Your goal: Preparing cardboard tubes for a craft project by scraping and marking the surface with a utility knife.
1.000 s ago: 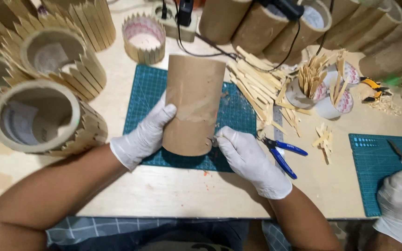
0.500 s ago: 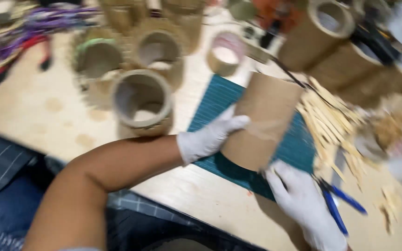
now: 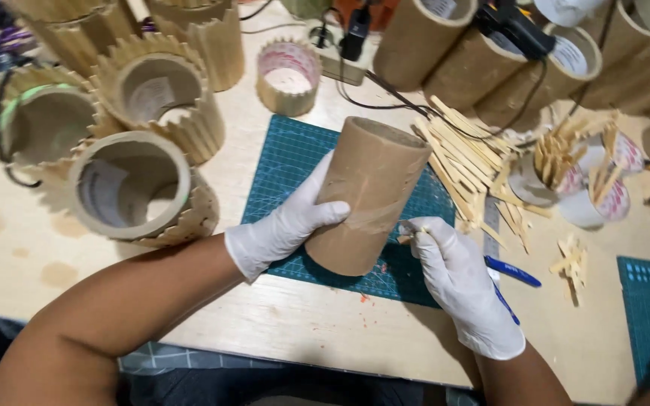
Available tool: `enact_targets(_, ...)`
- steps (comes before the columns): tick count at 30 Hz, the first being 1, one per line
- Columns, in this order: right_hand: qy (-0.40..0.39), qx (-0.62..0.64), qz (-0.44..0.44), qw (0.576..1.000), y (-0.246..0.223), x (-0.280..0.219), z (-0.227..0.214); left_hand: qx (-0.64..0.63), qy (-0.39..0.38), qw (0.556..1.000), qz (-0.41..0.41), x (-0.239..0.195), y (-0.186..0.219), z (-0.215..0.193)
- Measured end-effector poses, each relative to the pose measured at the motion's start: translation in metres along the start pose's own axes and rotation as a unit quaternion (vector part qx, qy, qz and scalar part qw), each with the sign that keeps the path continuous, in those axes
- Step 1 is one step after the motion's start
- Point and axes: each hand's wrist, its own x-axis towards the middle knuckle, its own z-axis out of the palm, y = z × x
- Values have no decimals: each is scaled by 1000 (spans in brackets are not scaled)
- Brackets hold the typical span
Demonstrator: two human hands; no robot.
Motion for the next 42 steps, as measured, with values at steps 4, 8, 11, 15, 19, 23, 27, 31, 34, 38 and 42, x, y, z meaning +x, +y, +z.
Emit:
enact_targets(4,-15,-45,5,999,-13,1,0,14,-25,1000,-11,1,3,2)
enact_targets(8,-26,-37,-24,999,10,-3,19,17,-27,999,-28,1,-1,-4)
enact_targets(11,-11,-46,-64,997,2,4,13,23,-23,999,-20,2,1,-3)
enact_targets(15,-3,-21,-63,998,-3,3,13,19,-33,999,-24,0,5,0)
enact_targets(19,-22,-125,-106,986,0,-4,15,19,-32,999,-18,2,-1,-5)
enact_targets(23,-7,-56,-53,997,-8,-2,4,15,-49,998,-19,2,-5,-8)
enact_targets(27,-37,-131,-86,987,7,-7,15,23,-57,998,-14,4,-7,-11)
enact_targets(31,-38,-66,-47,996,-3,-3,9,10,-59,998,-16,3,-2,-9)
enact_targets(34,23,-86,-23,996,-7,-3,4,23,-59,998,-16,3,-3,-9)
enact_targets(38,-31,-168,-71,983,-20,-8,9,-9,-72,997,-11,2,-3,-13)
enact_targets(42,70,-57,-135,987,-12,-10,4,-40,-90,995,-8,1,4,-10)
